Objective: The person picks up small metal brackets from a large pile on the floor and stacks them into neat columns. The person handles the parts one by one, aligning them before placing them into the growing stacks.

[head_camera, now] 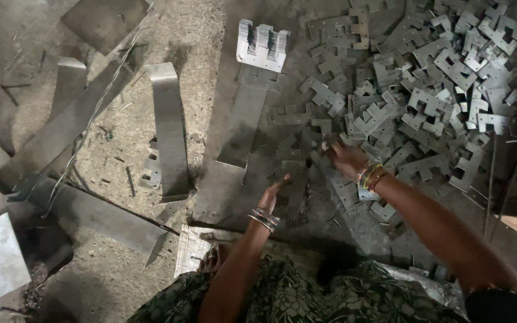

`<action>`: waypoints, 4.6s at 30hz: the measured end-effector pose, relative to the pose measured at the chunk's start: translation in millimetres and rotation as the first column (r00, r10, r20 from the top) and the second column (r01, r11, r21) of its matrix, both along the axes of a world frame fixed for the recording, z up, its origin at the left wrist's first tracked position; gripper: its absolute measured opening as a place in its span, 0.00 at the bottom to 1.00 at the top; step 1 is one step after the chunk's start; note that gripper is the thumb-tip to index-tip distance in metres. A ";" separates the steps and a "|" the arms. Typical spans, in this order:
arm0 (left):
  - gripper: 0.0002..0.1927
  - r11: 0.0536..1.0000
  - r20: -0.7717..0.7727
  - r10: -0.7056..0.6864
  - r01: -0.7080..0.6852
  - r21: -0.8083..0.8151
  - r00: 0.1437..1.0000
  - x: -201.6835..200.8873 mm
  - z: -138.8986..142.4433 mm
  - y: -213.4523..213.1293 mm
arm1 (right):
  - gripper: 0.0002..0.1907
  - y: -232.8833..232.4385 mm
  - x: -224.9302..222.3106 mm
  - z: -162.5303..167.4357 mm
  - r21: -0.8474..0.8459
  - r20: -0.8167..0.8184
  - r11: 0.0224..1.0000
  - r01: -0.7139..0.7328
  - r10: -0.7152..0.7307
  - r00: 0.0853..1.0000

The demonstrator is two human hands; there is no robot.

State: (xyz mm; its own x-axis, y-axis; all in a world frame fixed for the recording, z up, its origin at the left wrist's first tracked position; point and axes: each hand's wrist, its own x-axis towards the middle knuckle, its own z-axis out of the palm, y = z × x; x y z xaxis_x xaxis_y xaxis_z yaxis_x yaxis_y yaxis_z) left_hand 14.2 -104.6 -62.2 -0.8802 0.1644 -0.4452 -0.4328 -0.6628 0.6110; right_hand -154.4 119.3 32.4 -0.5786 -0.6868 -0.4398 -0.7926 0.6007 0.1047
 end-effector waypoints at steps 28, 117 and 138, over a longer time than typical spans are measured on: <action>0.24 0.998 0.002 -0.018 0.018 -0.068 1.000 0.3 4.0 -12.9 | 0.23 -8.4 4.1 -3.7 -0.219 0.028 0.954 0.205 -0.204 0.979; 0.28 0.988 0.032 0.139 -0.141 0.071 0.990 25.9 -14.5 -40.6 | 0.38 -30.9 59.1 -27.0 -0.504 0.361 0.671 0.543 -0.408 0.839; 0.32 0.986 0.266 0.131 -0.098 -0.135 0.955 24.2 -8.0 -29.9 | 0.24 -82.6 -21.0 13.3 0.071 -0.016 0.965 -0.254 0.256 0.967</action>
State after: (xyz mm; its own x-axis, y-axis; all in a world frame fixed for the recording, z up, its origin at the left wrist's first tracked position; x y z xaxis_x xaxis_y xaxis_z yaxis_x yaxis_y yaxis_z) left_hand 38.3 -134.5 -70.2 -0.7320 0.0009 -0.6813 -0.5196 -0.6475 0.5575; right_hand -175.3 36.7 45.6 -0.3999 -0.7820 -0.4781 -0.9151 0.3700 0.1603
